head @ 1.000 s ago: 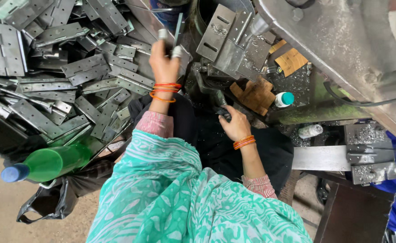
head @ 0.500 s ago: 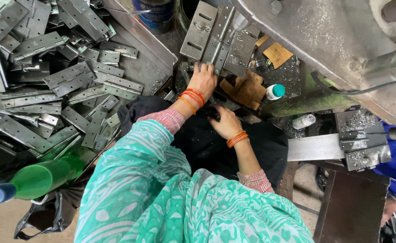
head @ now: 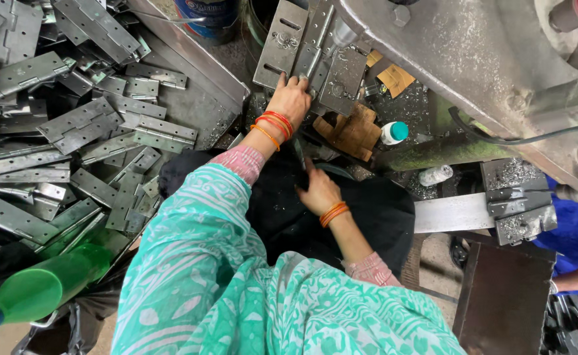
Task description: The person operates a metal press machine, repeatedly picking up metal brackets from a pile, placing them into the press, and removing the processed pieces. The person handles the brackets one at a time throughout the clip.
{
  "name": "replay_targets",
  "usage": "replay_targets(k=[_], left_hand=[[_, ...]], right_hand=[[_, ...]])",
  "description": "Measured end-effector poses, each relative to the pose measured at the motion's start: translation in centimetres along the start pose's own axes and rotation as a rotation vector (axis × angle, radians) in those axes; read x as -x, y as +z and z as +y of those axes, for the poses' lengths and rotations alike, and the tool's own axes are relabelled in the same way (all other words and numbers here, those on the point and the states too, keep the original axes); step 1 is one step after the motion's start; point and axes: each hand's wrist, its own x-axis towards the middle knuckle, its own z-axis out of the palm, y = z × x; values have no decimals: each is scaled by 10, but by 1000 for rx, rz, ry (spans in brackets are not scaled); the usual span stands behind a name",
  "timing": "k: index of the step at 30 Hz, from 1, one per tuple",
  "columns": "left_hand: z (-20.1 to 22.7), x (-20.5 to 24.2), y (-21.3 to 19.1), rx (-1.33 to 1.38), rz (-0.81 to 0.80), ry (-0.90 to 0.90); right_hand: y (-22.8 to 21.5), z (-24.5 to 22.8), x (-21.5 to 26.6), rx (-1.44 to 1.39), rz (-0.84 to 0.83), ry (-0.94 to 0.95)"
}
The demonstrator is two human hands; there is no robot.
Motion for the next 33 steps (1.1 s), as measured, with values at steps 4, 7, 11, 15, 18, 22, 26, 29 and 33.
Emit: replay_targets(k=[4,7,11,15,18,22,26,29,33], left_hand=[[-3,1,5,89,103,-24],[0,4,10,227,191,-31],[0,0,10,2,279,-155],[1,-8,10,7,172,-173],[-5,-24,4,45,214,-192],[-5,-27,2,37,134,-177],[-7,-11,1,18,159,-179],[-9,-12,1,17,201,-196],[-7,-30,5,76,139,-196]], right_hand=[[44,-2,12,-105,34,122],[49,3,15,-148,66,78],[14,6,9,-122,84,0],[-19,8,0,12,92,-79],[-13,2,-3,52,14,28],[41,-1,16,-103,120,40],[66,9,19,-148,135,44],[45,15,9,-140,57,12],[-4,19,-5,-30,1,-27]])
